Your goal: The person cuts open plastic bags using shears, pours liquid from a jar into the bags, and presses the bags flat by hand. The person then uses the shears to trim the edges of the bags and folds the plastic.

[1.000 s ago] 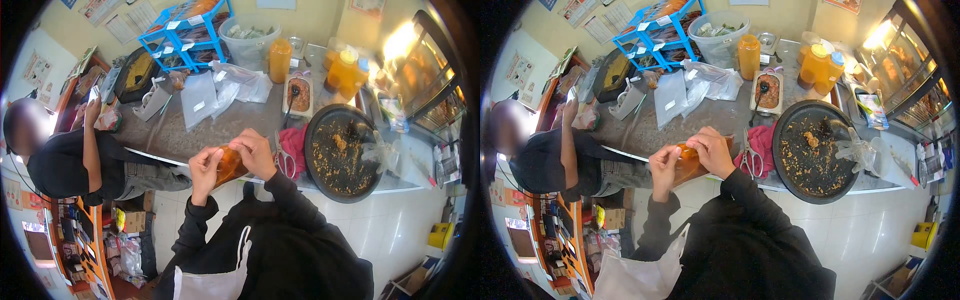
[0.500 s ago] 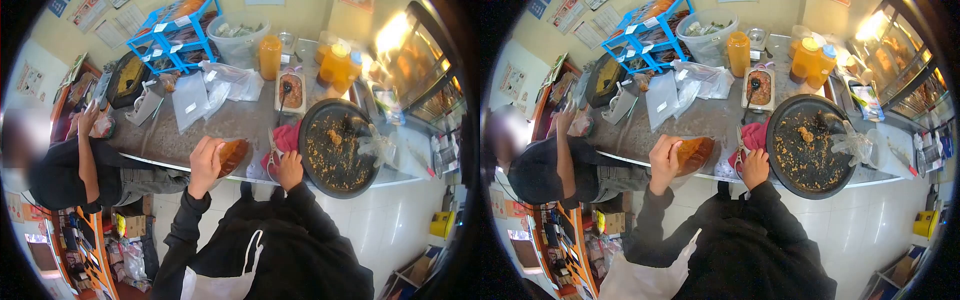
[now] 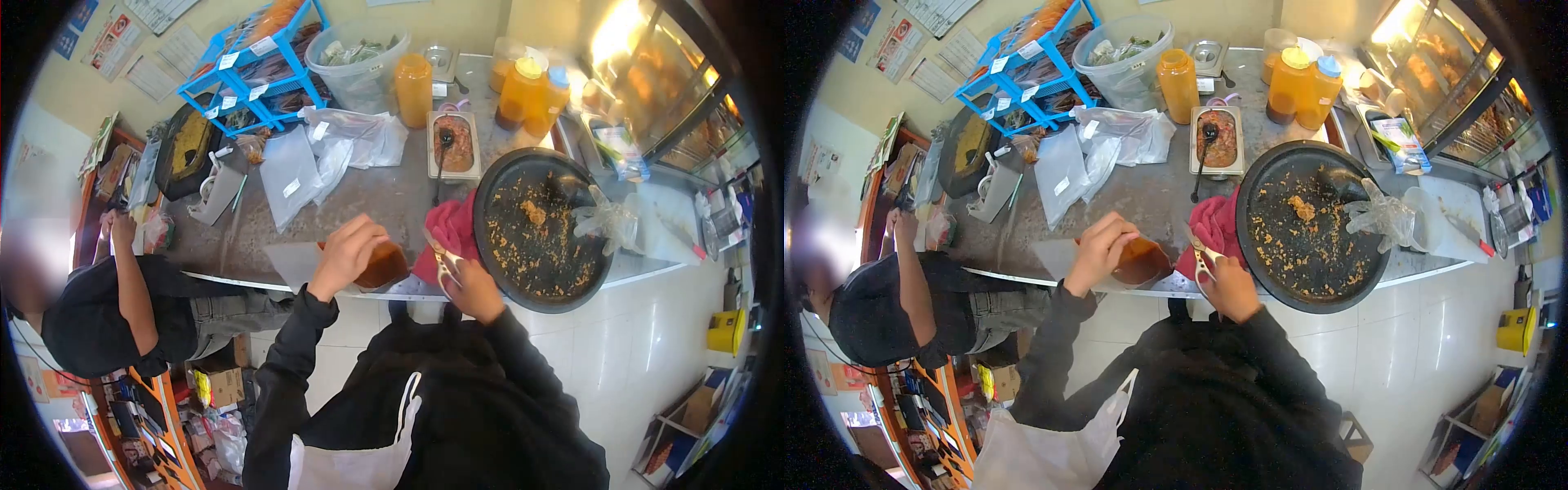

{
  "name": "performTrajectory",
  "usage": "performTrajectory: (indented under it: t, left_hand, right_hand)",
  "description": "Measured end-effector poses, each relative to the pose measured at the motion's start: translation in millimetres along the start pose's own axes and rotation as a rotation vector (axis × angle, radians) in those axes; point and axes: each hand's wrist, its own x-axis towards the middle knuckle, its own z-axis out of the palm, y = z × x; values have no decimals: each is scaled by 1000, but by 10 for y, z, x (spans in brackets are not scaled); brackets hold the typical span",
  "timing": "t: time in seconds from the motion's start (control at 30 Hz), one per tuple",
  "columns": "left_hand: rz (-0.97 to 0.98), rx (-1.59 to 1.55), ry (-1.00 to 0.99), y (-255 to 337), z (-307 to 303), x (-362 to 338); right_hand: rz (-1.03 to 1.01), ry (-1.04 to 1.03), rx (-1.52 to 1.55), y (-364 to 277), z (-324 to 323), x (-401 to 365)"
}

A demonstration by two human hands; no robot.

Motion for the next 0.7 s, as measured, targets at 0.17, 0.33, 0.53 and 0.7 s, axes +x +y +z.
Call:
performTrajectory:
  t: [0.17,0.33,0.53,0.7]
  left_hand:
    - [-250,-241,-18,-115,-111,9]
    - [-297,-303,-75,-148,-125,29]
    - [-369,-383,-104,-87,-210,22]
    - [-381,-399,-69,-23,-220,-7]
  right_hand:
    - [-191,27,240,-55,-825,-246]
    - [-318,31,58,-55,-964,122]
    - [-536,20,-29,-240,-916,554]
    - [-615,27,-9,-324,-843,730]
